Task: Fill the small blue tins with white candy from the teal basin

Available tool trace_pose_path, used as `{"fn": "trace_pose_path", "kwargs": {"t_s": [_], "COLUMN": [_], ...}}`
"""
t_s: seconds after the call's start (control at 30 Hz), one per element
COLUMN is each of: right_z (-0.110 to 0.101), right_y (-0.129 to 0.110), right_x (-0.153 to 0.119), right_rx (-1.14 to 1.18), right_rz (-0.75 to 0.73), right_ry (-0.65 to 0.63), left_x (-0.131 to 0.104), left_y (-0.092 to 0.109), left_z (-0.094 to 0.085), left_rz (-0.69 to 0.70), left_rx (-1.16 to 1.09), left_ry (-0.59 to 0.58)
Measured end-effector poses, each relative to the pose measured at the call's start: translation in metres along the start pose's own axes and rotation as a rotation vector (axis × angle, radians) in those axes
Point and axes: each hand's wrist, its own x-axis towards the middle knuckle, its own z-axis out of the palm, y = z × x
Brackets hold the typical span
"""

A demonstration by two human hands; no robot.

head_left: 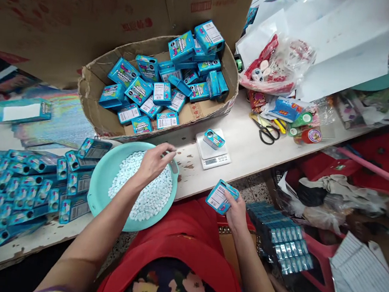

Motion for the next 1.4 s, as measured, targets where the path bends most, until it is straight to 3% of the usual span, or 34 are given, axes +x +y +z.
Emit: {"fn": "trace_pose_path", "kwargs": {"t_s": [0.13,0.27,0.37,0.47,0.63,0.77,0.87,0.97,1.1,1.2,1.3,1.4], "right_z": [0.000,0.001,0.000,-0.002,-0.004,-0.004,-0.002,0.008,0.046,0.078,0.094,0.094], "right_y": [0.004,0.006,0.006,0.006,0.001,-0.003,-0.003,-0.002,0.006,0.019,0.027,0.018], "right_x": [-0.001,-0.002,-0.002,0.000,0.003,0.005,0.008,0.012,0.028,0.046,0.051,0.030], "right_rx": [-0.010,-0.022,-0.019,-0.020,-0.020,-0.041,-0.091,-0.224,-0.566,-0.773,-0.832,-0.893], "right_rz": [-0.008,-0.006,0.009,0.014,0.023,0.066,0.038,-0.123,-0.461,-0.643,-0.730,-0.945], "right_ry": [0.009,0.002,0.003,0.023,0.045,0.033,0.033,0.008,-0.115,-0.255,-0.335,-0.334], "left_x": [-0.042,-0.046,-0.025,0.013,0.086,0.106,0.087,0.049,-0.007,-0.038,-0.060,-0.077], "left_y": [-0.036,-0.040,-0.024,0.001,0.041,0.049,0.039,0.024,0.005,-0.009,-0.023,-0.034], "left_z": [-0.004,0.000,0.005,0.016,0.057,0.087,0.083,0.059,0.020,0.001,-0.006,-0.002], "left_rz": [-0.213,-0.220,-0.111,0.080,0.450,0.451,0.381,0.337,0.270,0.269,0.302,0.300], "left_rx": [-0.015,-0.037,-0.002,0.092,0.400,0.534,0.490,0.357,0.155,0.070,0.012,-0.089], "left_ry": [-0.042,-0.032,-0.022,-0.043,-0.142,-0.281,-0.215,-0.078,0.151,0.247,0.280,0.267]}}
